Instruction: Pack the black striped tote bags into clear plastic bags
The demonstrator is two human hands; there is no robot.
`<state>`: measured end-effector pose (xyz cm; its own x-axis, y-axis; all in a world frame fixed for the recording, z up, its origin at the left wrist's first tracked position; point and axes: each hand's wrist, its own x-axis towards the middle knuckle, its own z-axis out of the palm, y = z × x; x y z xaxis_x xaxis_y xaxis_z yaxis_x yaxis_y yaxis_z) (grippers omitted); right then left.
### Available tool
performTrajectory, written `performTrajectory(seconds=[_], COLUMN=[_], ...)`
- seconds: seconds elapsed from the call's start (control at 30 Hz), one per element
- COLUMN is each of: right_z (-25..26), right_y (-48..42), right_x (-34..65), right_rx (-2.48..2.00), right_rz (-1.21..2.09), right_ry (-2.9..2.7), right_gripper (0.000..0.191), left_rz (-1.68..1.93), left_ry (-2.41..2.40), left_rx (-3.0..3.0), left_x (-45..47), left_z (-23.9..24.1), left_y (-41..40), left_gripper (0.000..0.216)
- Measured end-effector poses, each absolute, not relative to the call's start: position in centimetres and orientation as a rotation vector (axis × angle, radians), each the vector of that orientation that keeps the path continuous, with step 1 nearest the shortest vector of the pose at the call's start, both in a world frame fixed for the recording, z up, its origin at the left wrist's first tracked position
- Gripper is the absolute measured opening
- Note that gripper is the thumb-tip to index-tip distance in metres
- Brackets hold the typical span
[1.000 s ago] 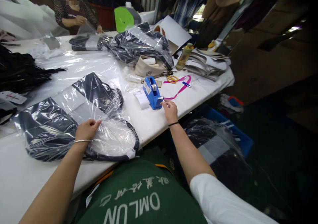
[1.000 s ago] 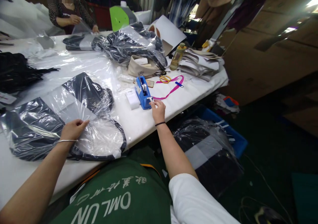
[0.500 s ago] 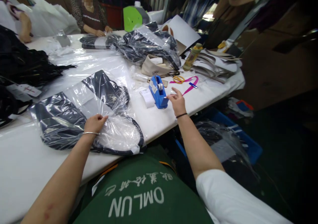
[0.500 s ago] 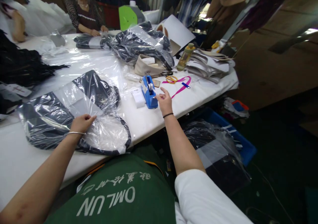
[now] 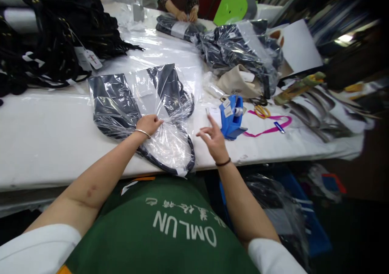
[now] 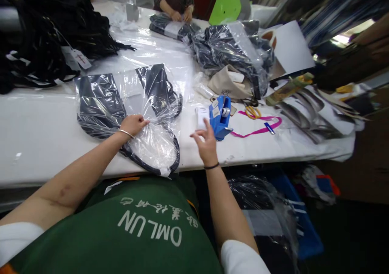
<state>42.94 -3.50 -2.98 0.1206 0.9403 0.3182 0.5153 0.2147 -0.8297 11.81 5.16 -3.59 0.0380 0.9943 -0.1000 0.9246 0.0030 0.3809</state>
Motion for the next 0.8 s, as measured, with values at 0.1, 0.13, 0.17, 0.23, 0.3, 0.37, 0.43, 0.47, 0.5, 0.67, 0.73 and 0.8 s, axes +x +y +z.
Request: performTrajectory(seconds=[0.1, 0.13, 0.17, 0.23, 0.3, 0.37, 0.43, 0.47, 0.5, 0.67, 0.73, 0.8], right_z=[-2.2, -2.2, -2.3, -2.6, -3.0, -3.2, -3.2, -3.1, -2.9, -1.7, -1.2, -0.8], right_y=[-0.6, 0.5, 1.6, 3.1, 3.9, 4.0, 3.8, 3.8, 3.8, 4.9, 5.8, 6.9], right_x=[35.8, 34.0, 32.6, 30.9, 30.2, 30.1, 30.5, 30.9, 31.4, 33.9, 33.8, 32.7], right_rx=[-1.281, -1.3, -1.36, -1.55, -1.709, -1.772, -1.787, -1.797, -1.811, -1.734, -1.609, -1.551], right_rz=[0.726, 0.696, 0.621, 0.394, 0.186, 0.072, 0.016, -0.001, -0.012, 0.205, 0.382, 0.416], right_ry=[-1.916, -2.01, -2.09, -2.211, -2.286, -2.324, -2.318, -2.295, -2.262, -2.171, -2.309, -2.512], right_gripper=[0.073, 0.073, 0.074, 0.073, 0.072, 0.072, 0.073, 0.073, 0.072, 0.04, 0.031, 0.031], left_rz=[0.281, 0.281, 0.279, 0.271, 0.263, 0.259, 0.258, 0.258, 0.257, 0.273, 0.283, 0.293], left_ry=[1.944, 1.946, 1.949, 1.959, 1.969, 1.976, 1.977, 1.973, 1.968, 1.94, 1.942, 1.947], left_rx=[1.992, 1.996, 2.0, 2.002, 2.01, 2.023, 2.031, 2.028, 2.024, 2.021, 2.02, 2.014], left_x=[11.8, 11.8, 11.8, 11.8, 11.9, 12.0, 12.1, 12.1, 12.1, 12.0, 12.0, 12.0], left_z=[-3.6, -3.7, -3.7, -3.8, -3.9, -3.9, -3.9, -3.9, -3.8, -3.8, -3.9, -3.9], left_y=[5.2, 5.2, 5.1, 5.0, 4.8, 4.6, 4.5, 4.5, 4.5, 4.6, 4.6, 4.6], left_gripper=[0.04, 0.041, 0.041, 0.042, 0.042, 0.041, 0.041, 0.041, 0.04, 0.038, 0.039, 0.039])
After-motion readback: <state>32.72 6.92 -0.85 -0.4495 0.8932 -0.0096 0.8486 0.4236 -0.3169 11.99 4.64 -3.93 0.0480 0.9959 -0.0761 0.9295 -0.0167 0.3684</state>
